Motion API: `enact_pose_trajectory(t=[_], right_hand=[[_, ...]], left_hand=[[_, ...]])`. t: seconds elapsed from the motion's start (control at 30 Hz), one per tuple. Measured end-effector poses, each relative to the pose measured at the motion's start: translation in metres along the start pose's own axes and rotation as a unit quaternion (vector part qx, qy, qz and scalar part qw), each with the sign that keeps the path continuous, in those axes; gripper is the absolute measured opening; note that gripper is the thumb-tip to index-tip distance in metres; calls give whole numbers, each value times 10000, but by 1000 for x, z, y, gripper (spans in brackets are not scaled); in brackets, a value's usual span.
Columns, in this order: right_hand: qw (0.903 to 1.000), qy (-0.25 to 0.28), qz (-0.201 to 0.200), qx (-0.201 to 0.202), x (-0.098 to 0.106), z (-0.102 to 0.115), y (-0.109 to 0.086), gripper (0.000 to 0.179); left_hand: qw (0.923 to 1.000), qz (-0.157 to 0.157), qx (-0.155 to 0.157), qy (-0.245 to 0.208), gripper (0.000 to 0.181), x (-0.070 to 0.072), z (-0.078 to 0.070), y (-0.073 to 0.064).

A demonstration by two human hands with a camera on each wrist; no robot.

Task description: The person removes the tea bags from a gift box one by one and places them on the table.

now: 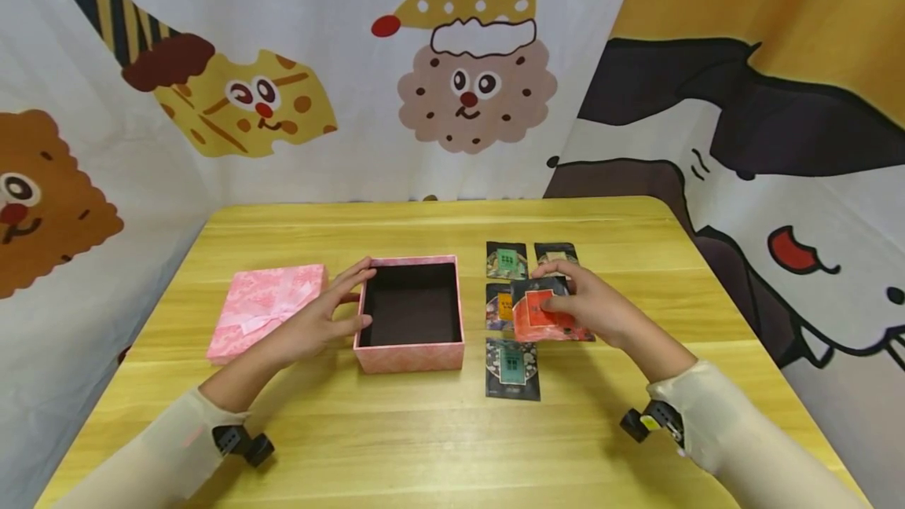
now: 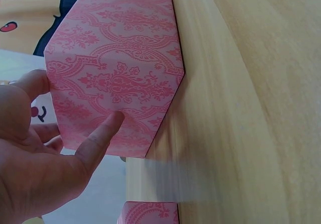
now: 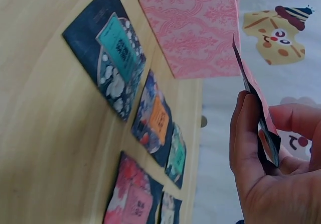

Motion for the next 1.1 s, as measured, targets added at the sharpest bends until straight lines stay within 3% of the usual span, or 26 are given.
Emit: enact_pose_trajectory(t=[0.67,1.1], right_hand=[[9988,80,-276,-405,20,-33,-18,52],[9977,347,-107,-565,29,-59,-28,49]], left_hand=[[10000,-18,-8,47,77,0,0,0],[10000,-7,-19,62,77,0,-1,0]])
Point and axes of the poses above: each hand's wrist, its own y-axis towards the middle knuckle, its own x-axis out of the back of the hand, z = x × y, the point moved 2 cm from there along y, towards the middle knuckle, and after that the axes turned 15 degrees about y, right-handed, at the moved point
